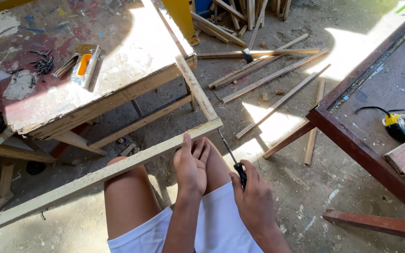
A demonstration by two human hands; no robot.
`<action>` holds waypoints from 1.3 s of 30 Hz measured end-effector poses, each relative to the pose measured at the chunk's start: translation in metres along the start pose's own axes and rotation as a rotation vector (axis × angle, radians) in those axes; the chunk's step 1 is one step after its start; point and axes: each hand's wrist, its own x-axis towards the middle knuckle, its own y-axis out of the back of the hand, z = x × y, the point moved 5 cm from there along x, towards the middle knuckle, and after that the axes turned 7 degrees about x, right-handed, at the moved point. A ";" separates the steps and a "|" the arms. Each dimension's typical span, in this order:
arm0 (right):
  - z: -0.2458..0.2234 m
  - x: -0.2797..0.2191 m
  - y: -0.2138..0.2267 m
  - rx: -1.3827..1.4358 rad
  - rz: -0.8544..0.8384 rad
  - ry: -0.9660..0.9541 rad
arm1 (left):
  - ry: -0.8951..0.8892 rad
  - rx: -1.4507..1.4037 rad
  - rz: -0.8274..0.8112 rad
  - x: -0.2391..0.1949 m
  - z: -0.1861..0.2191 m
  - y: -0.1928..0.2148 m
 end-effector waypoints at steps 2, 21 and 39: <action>-0.003 0.002 -0.001 0.072 0.025 -0.004 | -0.013 -0.315 0.148 0.002 0.000 -0.001; 0.046 -0.011 -0.049 1.836 -0.247 -1.070 | -0.142 -0.160 0.102 0.012 -0.009 0.011; 0.055 -0.014 -0.050 2.140 -0.272 -1.159 | -0.163 -0.130 0.060 0.014 -0.014 0.014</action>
